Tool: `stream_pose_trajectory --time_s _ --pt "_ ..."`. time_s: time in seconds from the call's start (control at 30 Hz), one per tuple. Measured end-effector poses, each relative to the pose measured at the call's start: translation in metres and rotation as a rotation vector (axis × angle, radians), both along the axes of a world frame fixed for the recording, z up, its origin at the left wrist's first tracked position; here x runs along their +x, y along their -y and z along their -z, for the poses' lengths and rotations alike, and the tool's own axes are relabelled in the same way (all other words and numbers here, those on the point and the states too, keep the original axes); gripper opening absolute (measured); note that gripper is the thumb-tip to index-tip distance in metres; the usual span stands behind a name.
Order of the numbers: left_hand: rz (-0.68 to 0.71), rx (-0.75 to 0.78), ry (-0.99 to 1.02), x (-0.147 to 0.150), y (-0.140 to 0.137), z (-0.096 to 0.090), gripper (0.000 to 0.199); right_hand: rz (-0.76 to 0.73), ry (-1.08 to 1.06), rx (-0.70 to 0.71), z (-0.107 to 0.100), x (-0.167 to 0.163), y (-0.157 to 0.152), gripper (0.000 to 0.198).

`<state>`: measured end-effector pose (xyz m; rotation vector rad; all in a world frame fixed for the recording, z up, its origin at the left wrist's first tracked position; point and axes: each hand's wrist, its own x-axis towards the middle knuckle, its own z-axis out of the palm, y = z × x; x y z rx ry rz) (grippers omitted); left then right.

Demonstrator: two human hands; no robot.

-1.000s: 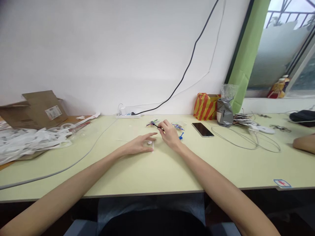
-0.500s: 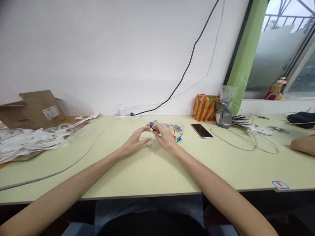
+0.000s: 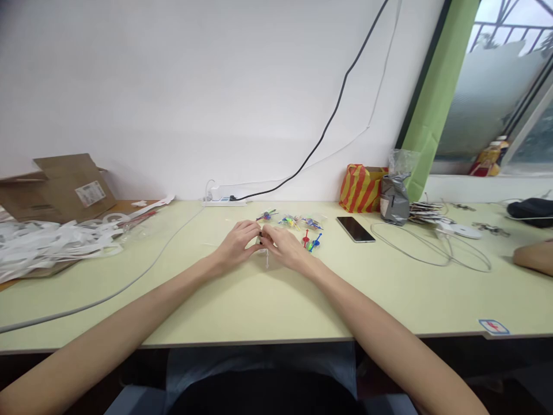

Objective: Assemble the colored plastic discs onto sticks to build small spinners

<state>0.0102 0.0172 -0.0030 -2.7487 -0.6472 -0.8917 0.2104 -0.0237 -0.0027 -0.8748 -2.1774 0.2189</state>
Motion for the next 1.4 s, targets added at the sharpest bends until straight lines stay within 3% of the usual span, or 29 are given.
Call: stream_pose_trajectory --time_s 0.17,0.43,0.73,0.97,1.2,1.4 --pt "0.035 0.130 -0.104 0.001 -0.002 0.000 0.014 0.041 0.071 -0.037 -0.001 0.003 0.003 0.017" --pt "0.049 0.183 -0.093 0.003 -0.001 -0.004 0.020 0.060 0.170 -0.115 -0.004 0.006 0.003 0.015" --pt "0.040 0.047 -0.079 0.004 0.008 -0.010 0.023 0.071 0.188 -0.117 -0.006 0.007 0.004 0.014" --pt "0.014 0.086 -0.157 -0.001 0.008 -0.013 0.017 0.100 0.210 -0.051 -0.002 0.009 0.001 0.022" --pt "-0.082 0.064 -0.090 -0.004 0.001 -0.008 0.015 0.156 0.168 0.000 0.007 0.008 -0.009 0.021" --pt "-0.119 -0.104 0.041 -0.011 -0.011 -0.001 0.019 0.172 0.184 0.012 0.009 0.007 -0.012 0.024"
